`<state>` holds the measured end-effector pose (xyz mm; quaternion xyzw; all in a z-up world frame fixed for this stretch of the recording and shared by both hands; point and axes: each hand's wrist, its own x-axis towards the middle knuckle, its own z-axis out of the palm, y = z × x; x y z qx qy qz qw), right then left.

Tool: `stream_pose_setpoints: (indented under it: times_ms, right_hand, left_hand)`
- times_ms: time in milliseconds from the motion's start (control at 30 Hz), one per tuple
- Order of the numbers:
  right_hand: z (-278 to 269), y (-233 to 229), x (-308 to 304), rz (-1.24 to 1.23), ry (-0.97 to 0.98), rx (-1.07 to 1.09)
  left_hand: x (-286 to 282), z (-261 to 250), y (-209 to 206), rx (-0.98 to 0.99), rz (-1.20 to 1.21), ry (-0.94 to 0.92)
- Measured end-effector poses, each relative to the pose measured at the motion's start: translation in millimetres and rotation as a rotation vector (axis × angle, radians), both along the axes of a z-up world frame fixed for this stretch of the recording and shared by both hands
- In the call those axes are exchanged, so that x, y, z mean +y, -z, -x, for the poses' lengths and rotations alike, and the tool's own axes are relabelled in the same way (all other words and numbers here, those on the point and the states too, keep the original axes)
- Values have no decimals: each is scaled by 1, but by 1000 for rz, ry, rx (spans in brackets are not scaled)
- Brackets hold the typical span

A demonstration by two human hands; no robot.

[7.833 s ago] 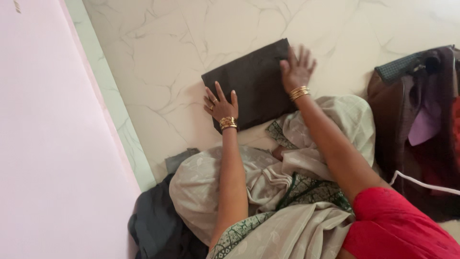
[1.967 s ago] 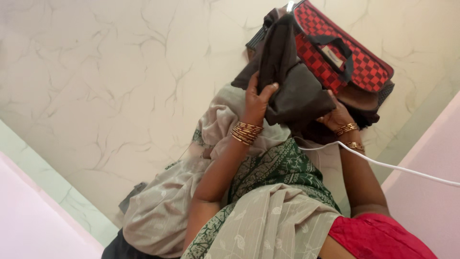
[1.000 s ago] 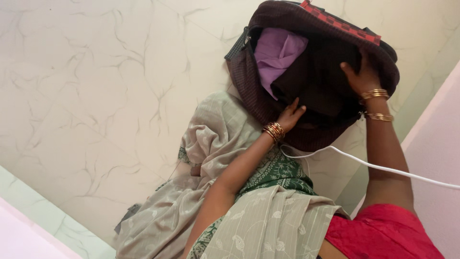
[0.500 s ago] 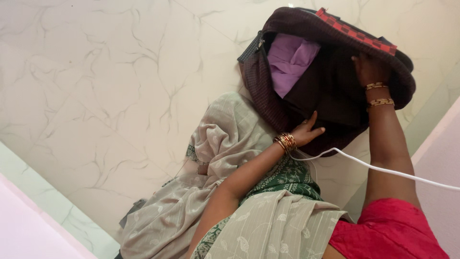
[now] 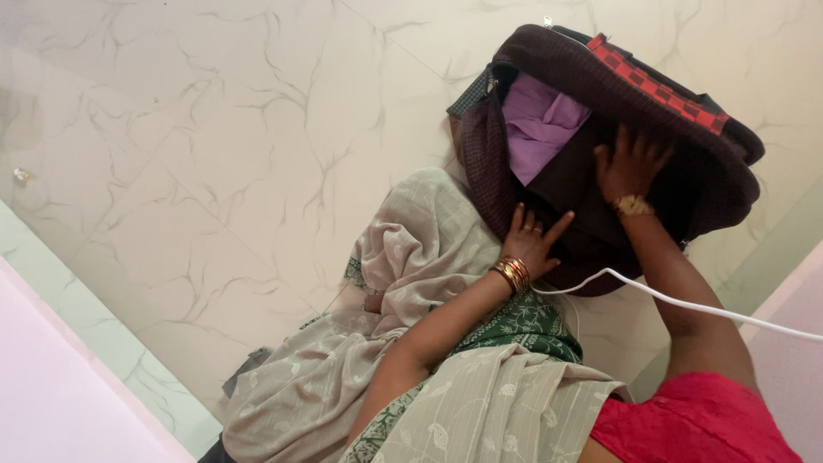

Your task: The person sits on the floor and folds a pair of dark trousers by hand, smoothing the fabric and folding it into a compact rectangle. The folded trousers are then placed into a red and black checkered bag. The person then picks up a dark shirt from a pile and begins to unfold and smooth it out.

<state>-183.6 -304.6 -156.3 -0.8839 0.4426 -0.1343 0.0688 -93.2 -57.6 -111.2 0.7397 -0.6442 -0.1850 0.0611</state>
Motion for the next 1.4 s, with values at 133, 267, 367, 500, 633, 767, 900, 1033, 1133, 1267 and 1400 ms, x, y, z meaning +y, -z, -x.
stream_pose_setpoints:
  times_ms: [133,267,367,500,633,767,900,1033,1133,1267,1400]
  right_hand:
    - [4,-21,59,-256,-158,112]
    - [20,-13,77,-354,-181,210]
    - [30,25,86,-71,-232,323]
    - [19,56,91,460,-185,578]
    - [12,28,89,-69,-206,255]
    - [-13,-6,71,-125,-236,-57]
    - [-65,4,43,-65,-506,-57]
    - [-97,3,25,-502,-636,-245]
    - [-96,0,27,-189,-534,-42]
    - [-81,27,48,13,-339,52]
    - [-75,42,56,81,-333,53]
  left_hand:
    - [-8,-16,-10,-111,18,125]
    - [-11,-17,-3,37,338,149]
    - [-5,-14,-10,91,627,160]
    - [2,-12,-31,127,656,191]
    - [15,-27,-33,95,674,114]
    - [26,-30,-27,39,690,60]
    - [33,-29,-28,40,652,59]
    - [43,-35,-37,46,655,41]
    - [42,-39,-42,30,741,53]
    - [42,-38,-49,35,848,60]
    - [40,-37,-51,77,839,29]
